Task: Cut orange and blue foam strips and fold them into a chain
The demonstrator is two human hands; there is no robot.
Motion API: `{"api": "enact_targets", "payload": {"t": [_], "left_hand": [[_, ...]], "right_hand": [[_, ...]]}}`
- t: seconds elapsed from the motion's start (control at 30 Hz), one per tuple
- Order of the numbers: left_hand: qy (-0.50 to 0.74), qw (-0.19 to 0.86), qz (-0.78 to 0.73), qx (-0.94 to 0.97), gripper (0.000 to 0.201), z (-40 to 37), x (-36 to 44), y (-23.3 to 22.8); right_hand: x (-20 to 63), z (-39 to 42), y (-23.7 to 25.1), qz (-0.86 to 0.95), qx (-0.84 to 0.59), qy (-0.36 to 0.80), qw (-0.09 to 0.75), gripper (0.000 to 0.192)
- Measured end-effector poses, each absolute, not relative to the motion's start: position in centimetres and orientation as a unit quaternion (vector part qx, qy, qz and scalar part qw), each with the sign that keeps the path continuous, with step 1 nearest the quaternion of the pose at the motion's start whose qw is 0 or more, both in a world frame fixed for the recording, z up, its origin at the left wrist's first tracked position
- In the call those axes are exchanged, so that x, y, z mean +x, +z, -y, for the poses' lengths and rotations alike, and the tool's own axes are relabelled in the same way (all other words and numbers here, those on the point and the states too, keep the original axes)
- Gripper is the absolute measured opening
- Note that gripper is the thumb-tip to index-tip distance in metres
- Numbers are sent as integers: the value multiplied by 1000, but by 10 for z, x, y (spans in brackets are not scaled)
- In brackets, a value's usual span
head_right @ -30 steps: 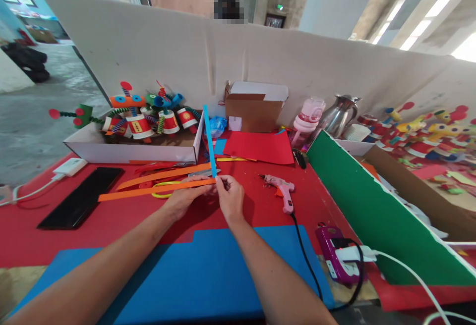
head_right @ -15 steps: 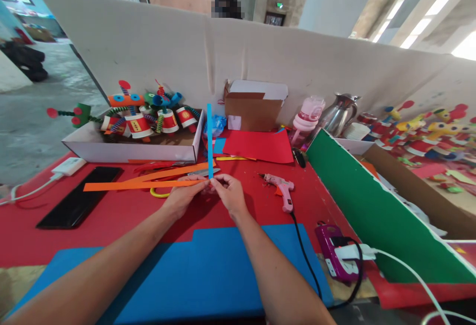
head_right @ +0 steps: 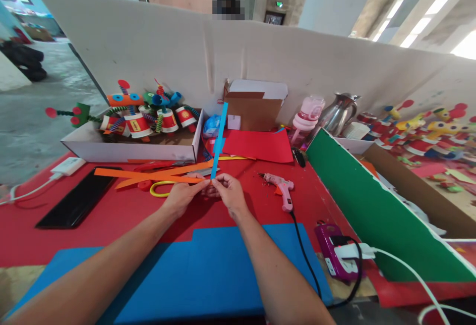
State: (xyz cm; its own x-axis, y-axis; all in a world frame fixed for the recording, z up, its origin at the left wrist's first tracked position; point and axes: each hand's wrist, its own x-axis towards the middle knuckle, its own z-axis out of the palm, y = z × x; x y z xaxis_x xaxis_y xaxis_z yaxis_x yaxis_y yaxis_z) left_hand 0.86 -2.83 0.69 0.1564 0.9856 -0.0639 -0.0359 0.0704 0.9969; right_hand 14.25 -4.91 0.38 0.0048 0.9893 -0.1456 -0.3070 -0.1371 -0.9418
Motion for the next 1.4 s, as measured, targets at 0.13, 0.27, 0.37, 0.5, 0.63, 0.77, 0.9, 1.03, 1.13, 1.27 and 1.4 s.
{"api": "enact_targets", "payload": {"t": [0.13,0.27,0.37,0.5,0.63,0.77,0.9,1.03,1.13,1.27,1.4], "left_hand": [[449,573,-466,503,29,28,8,6],[447,582,-455,504,30,28,8,4],[451,589,-449,497,30,27,8,4],[452,597,-449,487,29,26,8,6],[460,601,-441,481,34,24,6,5],[459,613,-423,485,31,24,7,5],[441,623,-418,492,31,25,8,5],[442,613,-418,504,27,24,8,3],[443,615,-418,500,26,24,8,1],[441,617,-428,492,27,24,9,2],[452,626,-426,471,29,25,9,3]], "right_hand": [[144,48,2,372,-477,587,539,35],[146,47,-1,370,-477,596,528,38],[147,46,-2,363,-469,610,526,38],[148,46,1,345,-464,634,513,37],[149,46,5,316,-471,649,507,37],[147,44,4,282,-488,612,555,37],[142,45,0,276,-468,599,589,36],[139,47,-1,302,-464,606,571,33],[139,48,0,319,-468,600,565,32],[139,48,1,321,-474,586,574,32],[138,47,0,316,-459,578,596,29]]}}
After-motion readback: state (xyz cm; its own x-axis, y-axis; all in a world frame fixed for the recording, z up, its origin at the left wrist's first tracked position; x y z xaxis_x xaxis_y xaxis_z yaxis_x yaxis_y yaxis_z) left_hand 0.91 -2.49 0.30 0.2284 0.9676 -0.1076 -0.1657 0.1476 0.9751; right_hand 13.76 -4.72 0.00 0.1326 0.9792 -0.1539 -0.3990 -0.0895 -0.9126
